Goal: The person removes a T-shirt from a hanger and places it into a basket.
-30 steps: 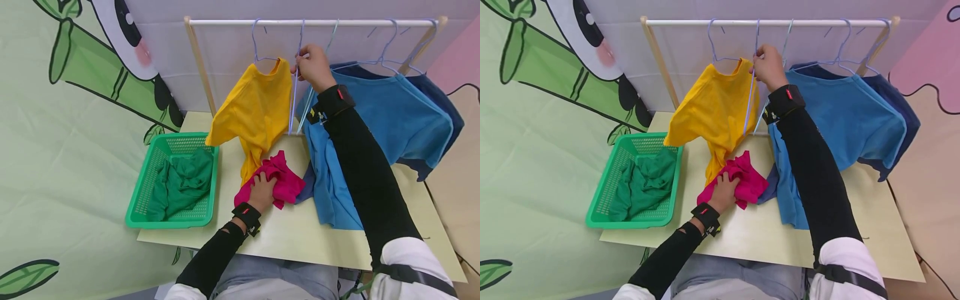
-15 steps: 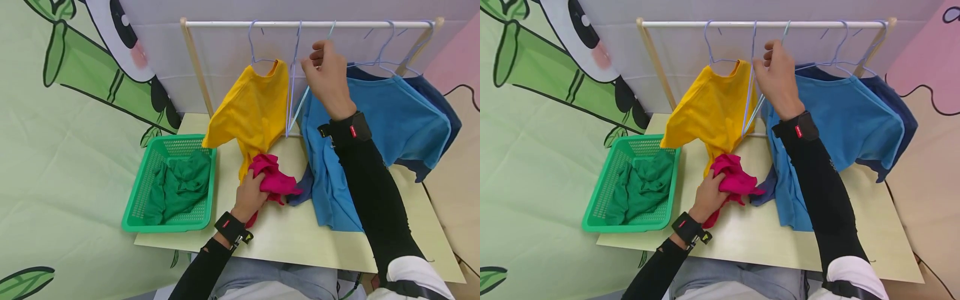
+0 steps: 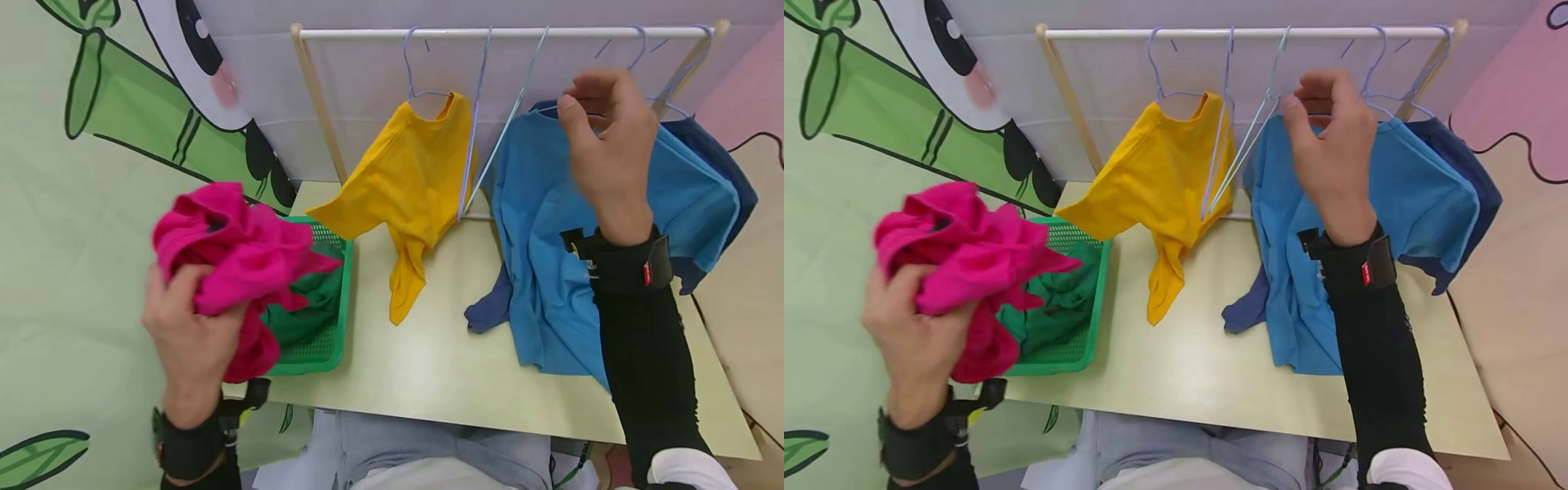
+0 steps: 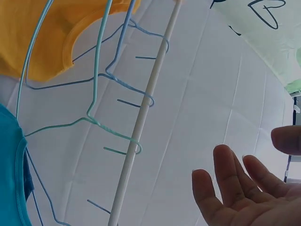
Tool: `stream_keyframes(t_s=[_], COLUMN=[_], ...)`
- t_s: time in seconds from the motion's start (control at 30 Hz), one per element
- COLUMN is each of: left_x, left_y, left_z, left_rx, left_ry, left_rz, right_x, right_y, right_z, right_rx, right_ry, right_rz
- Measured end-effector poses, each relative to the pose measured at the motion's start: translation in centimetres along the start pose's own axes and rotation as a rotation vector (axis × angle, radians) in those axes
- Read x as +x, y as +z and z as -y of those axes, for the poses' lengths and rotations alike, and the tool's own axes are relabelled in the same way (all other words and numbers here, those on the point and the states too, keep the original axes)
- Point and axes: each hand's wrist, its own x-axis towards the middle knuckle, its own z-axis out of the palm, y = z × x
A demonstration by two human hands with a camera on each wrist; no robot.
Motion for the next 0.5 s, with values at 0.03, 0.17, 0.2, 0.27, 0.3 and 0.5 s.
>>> stream_keyframes(t_s=[0.03, 0.17, 0.2, 0.27, 0.3, 0.5], left_x=[0.8, 3.5, 4.0, 4.6, 4.8, 3.6], left_y=[-0.7, -1.8, -1.7, -1.3, -0.9, 3.5], left_z=[0.8, 3.7, 4.3, 5.2, 5.7, 9.7], left_rx=[0.021, 0.061, 0.067, 0.087, 0.094, 0.215], left_ry=[-0.007, -0.02, -0.025, -0.046, -0.059, -0.244], left_rz=[-0.033, -0.053, -0.037, 0.028, 0.077, 0.737], right_x=[0.0, -0.1, -0.1, -0.2, -0.3, -0.5], right_y=[-0.1, -0.2, -0.1, 0.0, 0.1, 0.6], right_z=[-0.1, -0.4, -0.5, -0.5, -0.5, 0.0], right_rx=[0.008, 0.017, 0.021, 0.024, 0.021, 0.045], right_ry=[-0.001, -0.029, -0.024, -0.041, -0.052, -0.124], right_rz=[-0.017, -0.036, -0.037, -0.03, -0.026, -0.016])
